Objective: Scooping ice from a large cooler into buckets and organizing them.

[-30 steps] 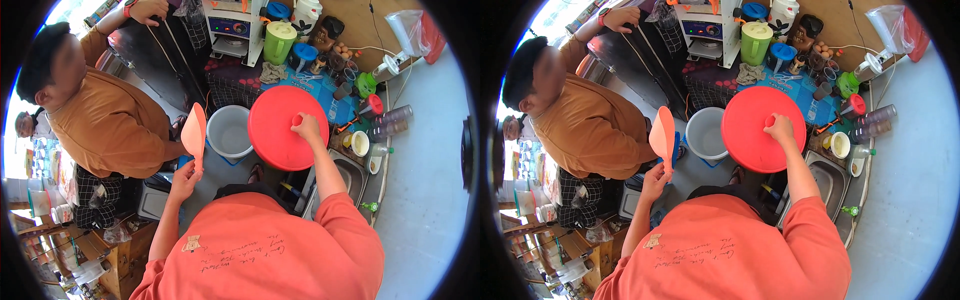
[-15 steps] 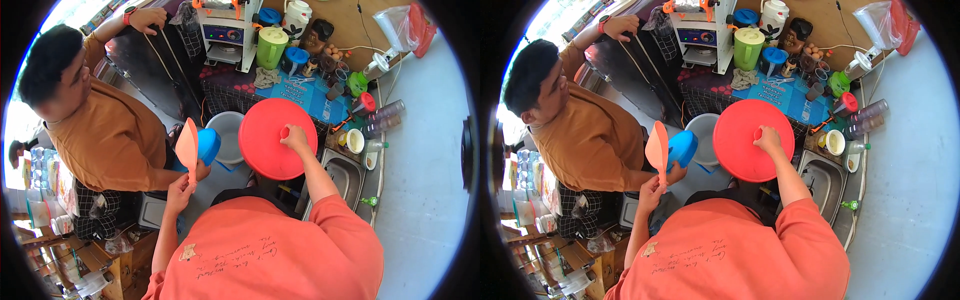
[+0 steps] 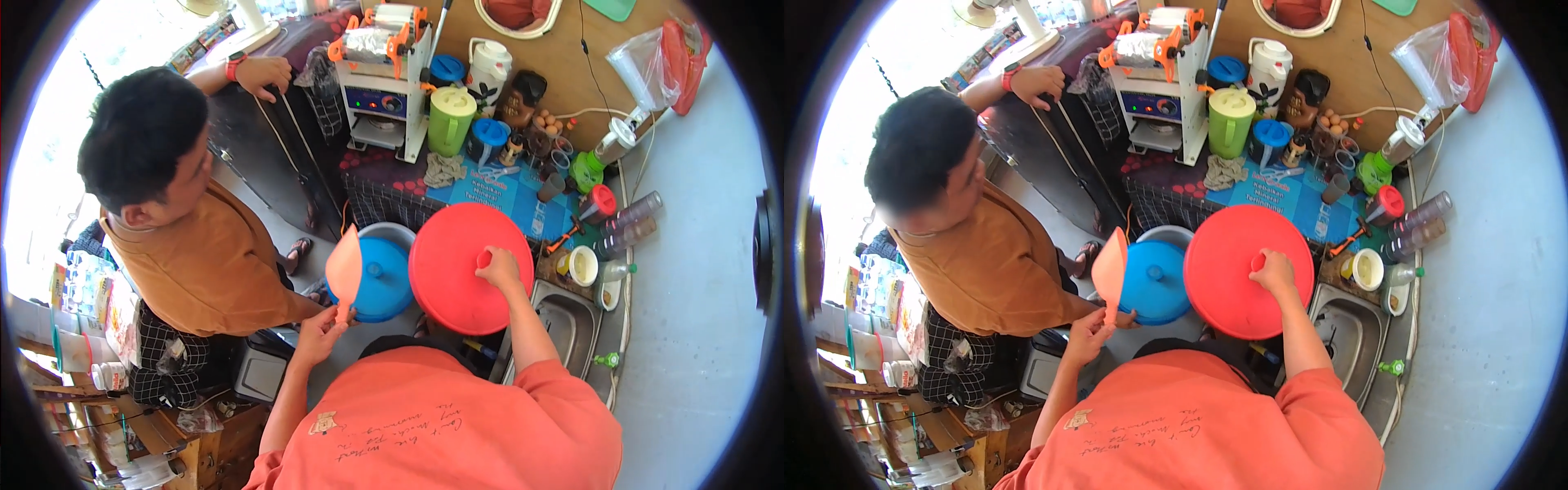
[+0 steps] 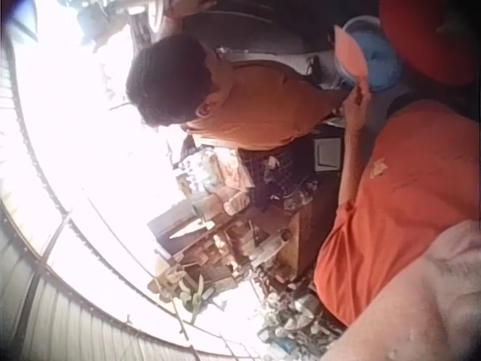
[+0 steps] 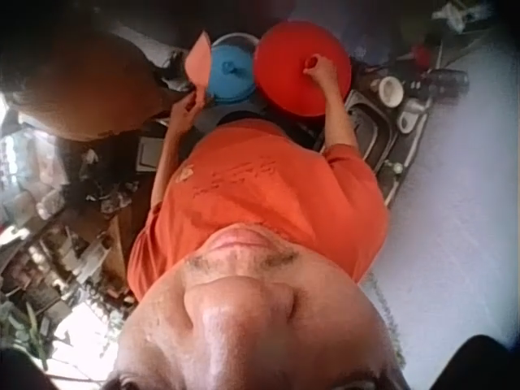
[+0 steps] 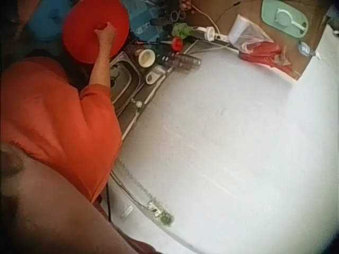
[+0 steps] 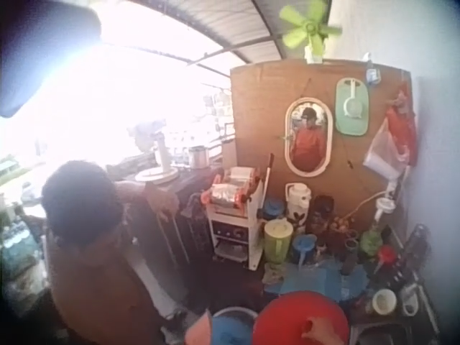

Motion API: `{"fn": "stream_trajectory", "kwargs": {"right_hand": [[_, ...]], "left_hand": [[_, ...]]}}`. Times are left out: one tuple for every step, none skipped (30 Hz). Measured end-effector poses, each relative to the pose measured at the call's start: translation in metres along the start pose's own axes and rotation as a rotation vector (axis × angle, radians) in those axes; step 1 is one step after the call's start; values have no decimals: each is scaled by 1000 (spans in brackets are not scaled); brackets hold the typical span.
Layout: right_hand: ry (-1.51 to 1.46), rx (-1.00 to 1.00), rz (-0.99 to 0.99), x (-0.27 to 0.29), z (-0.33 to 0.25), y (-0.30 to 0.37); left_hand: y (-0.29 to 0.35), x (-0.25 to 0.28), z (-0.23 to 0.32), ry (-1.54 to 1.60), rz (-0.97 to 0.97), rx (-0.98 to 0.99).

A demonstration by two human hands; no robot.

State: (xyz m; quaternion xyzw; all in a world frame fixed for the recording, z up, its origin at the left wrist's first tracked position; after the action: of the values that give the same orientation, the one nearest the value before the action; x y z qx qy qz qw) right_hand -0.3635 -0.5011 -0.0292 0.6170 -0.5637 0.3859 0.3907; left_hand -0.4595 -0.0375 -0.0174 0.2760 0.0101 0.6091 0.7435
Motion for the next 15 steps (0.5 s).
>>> {"fn": "stream_trajectory", "kwargs": {"right_hand": [[1, 14, 15, 5, 1, 0], [14, -2, -5, 10, 0, 0], [27, -24, -26, 14, 2, 2], [30, -11, -11, 19, 5, 2], [8, -23, -15, 23, 8, 3], [-15, -41, -21, 26, 12, 4], [-10, -31, -9, 30, 14, 4], [-2, -39, 0, 35, 15, 4], [6, -47, 9, 40, 17, 3], [12, -37, 19, 46, 17, 3], [12, -55, 19, 55, 13, 5], [12, -73, 18, 64, 10, 6], [19, -66, 25, 71, 8, 7], [31, -45, 78, 78, 5, 10], [43, -25, 131, 86, 2, 13]], "left_hand": [[-5, -3, 1, -33, -14, 1], [-7, -6, 8, -30, 5, -13], [-9, -12, 18, -15, -1, -23], [-11, -14, 24, -1, -7, -34], [-19, -19, 18, -10, -44, -39], [-21, -22, 24, -9, -36, -53], [-25, -28, 31, -18, -50, -55], [-27, -33, 36, -26, -65, -58], [-32, -37, 34, -65, -65, -96], [-34, -40, 35, -60, -56, -108], [-34, -43, 39, -85, -69, -89], [-35, -46, 44, -110, -83, -68], [-35, -47, 51, -104, -78, -77], [-34, -48, 57, -138, -69, -83], [-34, -49, 62, -172, -61, -89]]}}
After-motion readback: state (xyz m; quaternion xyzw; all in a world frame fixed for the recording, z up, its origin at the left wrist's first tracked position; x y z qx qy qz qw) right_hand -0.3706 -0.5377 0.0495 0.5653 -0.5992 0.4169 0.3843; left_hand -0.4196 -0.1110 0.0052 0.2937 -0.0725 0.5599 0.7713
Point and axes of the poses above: each hand's wrist, its own y-axis away from the middle knuckle, its own x-axis out of the back of the hand, z = x × y, the point moved 4 cm from there along -y, towards the middle knuckle, and after that the axes turned 14 degrees about x, right-handed, at the moved point
